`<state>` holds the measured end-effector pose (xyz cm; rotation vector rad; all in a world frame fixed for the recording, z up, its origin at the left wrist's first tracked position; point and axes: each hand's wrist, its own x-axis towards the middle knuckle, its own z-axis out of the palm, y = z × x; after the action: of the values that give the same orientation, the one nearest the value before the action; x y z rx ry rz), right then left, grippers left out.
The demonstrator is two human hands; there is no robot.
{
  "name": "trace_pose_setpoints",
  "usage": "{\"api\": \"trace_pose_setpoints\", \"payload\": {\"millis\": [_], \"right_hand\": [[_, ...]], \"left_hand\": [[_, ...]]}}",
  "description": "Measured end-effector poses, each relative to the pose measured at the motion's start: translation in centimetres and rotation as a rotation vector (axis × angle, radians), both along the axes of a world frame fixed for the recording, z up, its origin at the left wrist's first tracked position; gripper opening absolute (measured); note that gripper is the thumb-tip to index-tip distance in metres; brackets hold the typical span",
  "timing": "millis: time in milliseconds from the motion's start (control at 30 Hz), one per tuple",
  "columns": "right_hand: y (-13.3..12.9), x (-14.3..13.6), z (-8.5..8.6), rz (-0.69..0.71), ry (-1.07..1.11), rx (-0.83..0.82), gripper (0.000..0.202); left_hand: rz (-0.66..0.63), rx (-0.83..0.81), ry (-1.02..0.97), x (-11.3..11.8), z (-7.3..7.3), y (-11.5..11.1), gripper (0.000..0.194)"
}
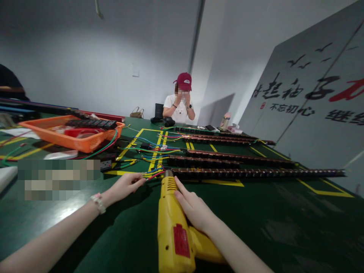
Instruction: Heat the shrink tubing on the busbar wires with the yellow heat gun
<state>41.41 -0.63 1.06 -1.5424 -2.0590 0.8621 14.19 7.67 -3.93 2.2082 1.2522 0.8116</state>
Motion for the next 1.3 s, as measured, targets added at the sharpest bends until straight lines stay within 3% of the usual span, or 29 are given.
{"api": "trace_pose_setpoints", "payload": {"millis": [433, 867, 1300], "right_hand": [[-0.6, -0.6, 0.7, -0.017, -0.093, -0.050, 0.063], [-1.9, -4.4, 1.5, 0.124, -0.281, -0.032, 0.060], [-2.1, -4.5, 1.9, 0.149, -0.281, 0.015, 0.063]], "left_hand": [[-0.136, -0.334, -0.156, -0.2, 0.2, 0.6, 0.048], [-0.127, -0.341, -0.274, 0.0, -0.7, 1.2, 0.043], [-0.128, -0.348, -0.271, -0.2, -0.7, 1.0, 0.043]]}}
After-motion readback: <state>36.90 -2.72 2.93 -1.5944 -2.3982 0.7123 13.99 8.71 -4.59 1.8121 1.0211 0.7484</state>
